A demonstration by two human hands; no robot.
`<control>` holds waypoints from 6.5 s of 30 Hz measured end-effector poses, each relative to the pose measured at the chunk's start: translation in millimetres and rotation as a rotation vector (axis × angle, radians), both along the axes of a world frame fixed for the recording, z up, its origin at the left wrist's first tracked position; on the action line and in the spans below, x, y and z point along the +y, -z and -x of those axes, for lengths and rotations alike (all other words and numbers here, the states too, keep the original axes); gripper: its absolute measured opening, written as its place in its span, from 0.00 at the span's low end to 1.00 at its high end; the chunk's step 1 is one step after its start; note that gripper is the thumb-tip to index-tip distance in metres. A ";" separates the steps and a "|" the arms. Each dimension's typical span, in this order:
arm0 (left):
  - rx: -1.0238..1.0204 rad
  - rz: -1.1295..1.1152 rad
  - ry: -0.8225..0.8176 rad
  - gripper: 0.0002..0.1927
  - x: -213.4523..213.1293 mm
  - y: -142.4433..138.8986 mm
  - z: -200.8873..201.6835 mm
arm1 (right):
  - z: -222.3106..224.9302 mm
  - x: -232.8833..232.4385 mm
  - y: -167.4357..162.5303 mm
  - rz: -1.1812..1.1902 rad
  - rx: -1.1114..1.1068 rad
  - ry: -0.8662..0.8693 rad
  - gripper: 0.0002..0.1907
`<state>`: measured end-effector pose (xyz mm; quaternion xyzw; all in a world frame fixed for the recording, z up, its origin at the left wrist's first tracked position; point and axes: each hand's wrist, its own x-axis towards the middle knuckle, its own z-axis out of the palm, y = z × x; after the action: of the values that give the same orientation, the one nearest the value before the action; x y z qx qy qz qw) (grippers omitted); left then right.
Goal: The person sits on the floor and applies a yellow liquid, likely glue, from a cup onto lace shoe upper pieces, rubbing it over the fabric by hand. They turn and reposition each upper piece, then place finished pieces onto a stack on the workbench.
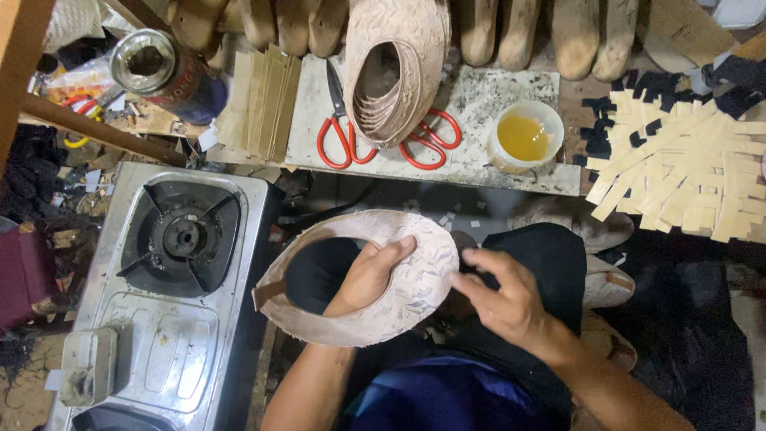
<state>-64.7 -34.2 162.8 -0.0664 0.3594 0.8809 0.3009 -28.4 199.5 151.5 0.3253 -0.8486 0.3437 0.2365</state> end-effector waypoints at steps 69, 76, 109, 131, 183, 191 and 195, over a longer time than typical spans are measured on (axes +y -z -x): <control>0.101 0.128 0.082 0.32 1.2 -9.8 -7.5 | 53.7 9.4 -22.0 0.098 -0.223 -0.191 0.28; -0.062 -0.002 -0.072 0.27 5.2 -12.0 -2.4 | 45.8 13.9 -22.3 0.072 -0.165 -0.105 0.24; -0.018 0.281 0.027 0.18 19.6 44.5 -2.8 | 148.8 65.8 -46.9 -0.550 -0.163 0.437 0.30; 0.078 0.172 0.141 0.20 16.7 43.7 0.8 | 43.3 10.7 -15.4 -0.025 -0.179 -0.096 0.23; 0.046 0.110 -0.025 0.10 17.9 33.1 6.8 | 41.6 9.6 -20.4 -0.191 -0.144 -0.074 0.24; 0.038 0.048 0.080 0.12 23.8 15.2 2.0 | 43.7 11.3 -10.1 -0.106 -0.105 -0.023 0.26; 0.101 0.109 0.023 0.12 15.0 16.3 8.1 | 30.3 10.5 -11.3 -0.086 -0.163 -0.195 0.27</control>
<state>-72.8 -19.2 146.6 -0.0338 0.4222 0.8587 0.2885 -58.8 210.0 162.7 0.3871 -0.8433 0.3536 0.1181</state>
